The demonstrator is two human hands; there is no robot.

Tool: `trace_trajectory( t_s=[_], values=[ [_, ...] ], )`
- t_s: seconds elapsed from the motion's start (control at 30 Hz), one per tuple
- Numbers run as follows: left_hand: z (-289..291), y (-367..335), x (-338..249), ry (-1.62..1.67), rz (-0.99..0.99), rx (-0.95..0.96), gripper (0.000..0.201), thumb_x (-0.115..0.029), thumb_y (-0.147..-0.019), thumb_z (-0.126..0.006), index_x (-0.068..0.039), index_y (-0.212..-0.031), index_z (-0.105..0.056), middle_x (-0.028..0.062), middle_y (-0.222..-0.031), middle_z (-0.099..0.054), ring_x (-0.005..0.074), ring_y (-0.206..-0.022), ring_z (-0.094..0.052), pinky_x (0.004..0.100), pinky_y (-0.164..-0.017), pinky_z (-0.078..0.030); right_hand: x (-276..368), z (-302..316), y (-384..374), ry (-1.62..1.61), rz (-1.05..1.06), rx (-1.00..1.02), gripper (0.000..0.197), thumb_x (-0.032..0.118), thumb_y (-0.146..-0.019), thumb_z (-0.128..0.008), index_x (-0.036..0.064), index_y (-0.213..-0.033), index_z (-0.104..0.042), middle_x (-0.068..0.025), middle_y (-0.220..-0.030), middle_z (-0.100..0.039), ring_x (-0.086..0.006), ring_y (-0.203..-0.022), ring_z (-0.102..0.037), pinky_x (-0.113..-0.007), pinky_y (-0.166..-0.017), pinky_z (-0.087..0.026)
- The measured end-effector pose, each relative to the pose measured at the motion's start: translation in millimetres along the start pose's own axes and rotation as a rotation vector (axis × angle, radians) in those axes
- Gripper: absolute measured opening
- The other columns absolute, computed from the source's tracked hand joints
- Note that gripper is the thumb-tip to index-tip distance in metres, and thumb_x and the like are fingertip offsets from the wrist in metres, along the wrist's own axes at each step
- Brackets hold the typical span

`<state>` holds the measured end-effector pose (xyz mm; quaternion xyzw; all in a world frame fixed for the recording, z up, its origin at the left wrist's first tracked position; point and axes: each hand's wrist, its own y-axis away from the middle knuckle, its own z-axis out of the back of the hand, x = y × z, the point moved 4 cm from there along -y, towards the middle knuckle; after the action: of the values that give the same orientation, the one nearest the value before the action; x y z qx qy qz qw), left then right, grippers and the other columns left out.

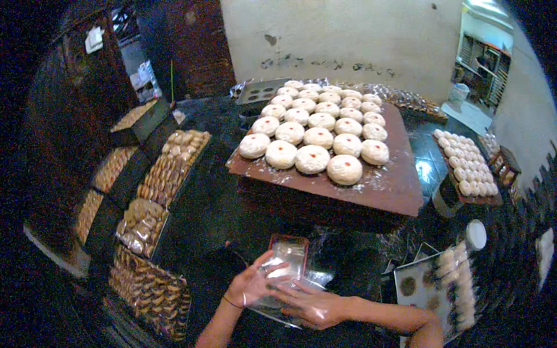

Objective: The person picks up round pastries from a wooden board and places them into clear plastic bags. They then tie the bags closed and place the packaged pastries onto a metal tray. The process is repeated for multiple pastries.

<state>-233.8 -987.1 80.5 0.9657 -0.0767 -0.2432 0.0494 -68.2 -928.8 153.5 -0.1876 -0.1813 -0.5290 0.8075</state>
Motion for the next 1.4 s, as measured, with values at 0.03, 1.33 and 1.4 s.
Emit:
trace_trajectory(
  t_s=[0.03,1.33,1.4],
  values=[
    [-25,-1,3,-0.179,0.019,0.021,0.069,-0.039,-0.083,-0.058,-0.021,-0.141,-0.025,0.0206,-0.143,-0.026,0.0436,-0.129,-0.027,0.0561,-0.098,-0.033,2,4,11,-0.05,-0.026,-0.131,0.053,0.019,-0.079,-0.058,0.0038,-0.127,-0.043,-0.0234,-0.142,-0.021,-0.0407,-0.13,-0.025,-0.049,-0.105,-0.027],
    [80,5,11,0.749,-0.55,-0.28,0.066,-0.048,-0.081,-0.054,0.006,-0.117,-0.044,0.0141,-0.124,-0.041,0.0429,-0.123,-0.034,0.0575,-0.101,-0.03,-157,112,36,-0.081,-0.796,-1.13,0.113,0.029,-0.059,-0.08,0.0019,-0.141,-0.008,-0.0236,-0.125,-0.047,-0.031,-0.112,-0.05,-0.039,-0.098,-0.037],
    [79,-11,15,0.942,-0.426,-0.238,0.07,-0.049,-0.081,-0.052,0.007,-0.121,-0.036,0.018,-0.124,-0.04,0.0429,-0.123,-0.035,0.0584,-0.1,-0.031,-118,100,33,-0.433,-0.712,-1.052,0.115,0.03,-0.059,-0.08,0.0045,-0.142,-0.005,-0.0223,-0.128,-0.045,-0.0283,-0.114,-0.049,-0.038,-0.099,-0.035]
  ],
)
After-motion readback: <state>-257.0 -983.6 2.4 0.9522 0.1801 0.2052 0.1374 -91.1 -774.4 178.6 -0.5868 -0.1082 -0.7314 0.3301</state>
